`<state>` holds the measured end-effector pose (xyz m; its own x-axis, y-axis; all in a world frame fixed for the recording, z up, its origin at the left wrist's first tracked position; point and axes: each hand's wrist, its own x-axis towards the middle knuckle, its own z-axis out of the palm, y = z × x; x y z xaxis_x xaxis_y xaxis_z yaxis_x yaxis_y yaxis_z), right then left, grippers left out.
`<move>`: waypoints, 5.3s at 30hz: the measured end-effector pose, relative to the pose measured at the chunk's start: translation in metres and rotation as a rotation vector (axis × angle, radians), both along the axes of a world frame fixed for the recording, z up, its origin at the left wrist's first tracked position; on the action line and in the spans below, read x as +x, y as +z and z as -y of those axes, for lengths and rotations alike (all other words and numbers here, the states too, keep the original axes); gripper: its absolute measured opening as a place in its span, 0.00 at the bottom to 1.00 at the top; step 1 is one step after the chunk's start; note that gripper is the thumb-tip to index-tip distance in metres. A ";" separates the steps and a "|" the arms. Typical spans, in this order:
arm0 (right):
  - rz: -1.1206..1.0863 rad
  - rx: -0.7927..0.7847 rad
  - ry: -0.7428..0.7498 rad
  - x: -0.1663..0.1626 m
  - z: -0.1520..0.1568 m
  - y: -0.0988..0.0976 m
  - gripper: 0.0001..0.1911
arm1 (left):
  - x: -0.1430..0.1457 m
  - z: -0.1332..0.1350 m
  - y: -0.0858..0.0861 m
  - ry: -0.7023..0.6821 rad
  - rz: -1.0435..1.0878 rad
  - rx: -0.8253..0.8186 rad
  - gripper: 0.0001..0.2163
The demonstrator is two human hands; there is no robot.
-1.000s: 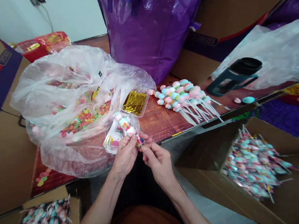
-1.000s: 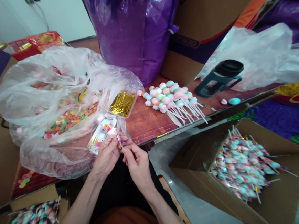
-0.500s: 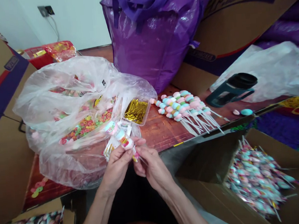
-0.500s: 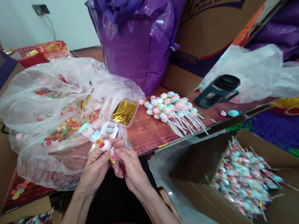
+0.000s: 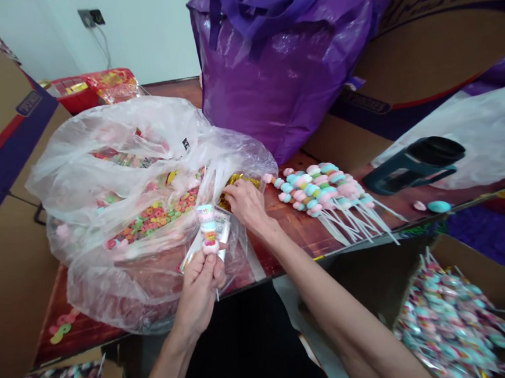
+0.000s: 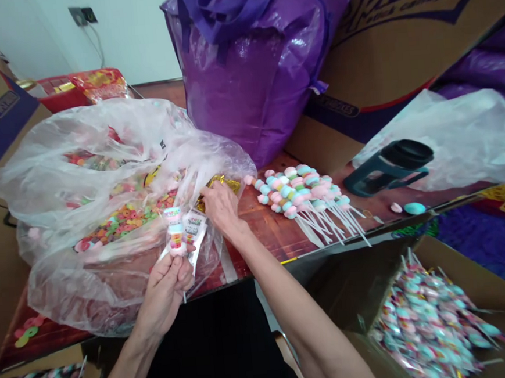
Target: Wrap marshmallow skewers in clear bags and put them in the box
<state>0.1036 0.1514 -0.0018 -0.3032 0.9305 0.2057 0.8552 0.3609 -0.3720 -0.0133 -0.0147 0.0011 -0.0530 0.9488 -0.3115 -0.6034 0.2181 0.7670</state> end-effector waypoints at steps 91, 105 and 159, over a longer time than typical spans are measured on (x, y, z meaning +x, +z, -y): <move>-1.123 -0.425 -0.218 0.035 0.171 -0.008 0.12 | 0.039 0.006 -0.006 -0.009 -0.364 0.021 0.13; -0.687 0.276 -0.002 0.059 0.175 -0.012 0.13 | 0.039 -0.001 0.009 -0.163 0.153 -0.262 0.22; -1.183 -0.268 -0.692 0.137 0.282 0.005 0.10 | 0.144 0.058 -0.010 -0.582 -0.064 -0.337 0.15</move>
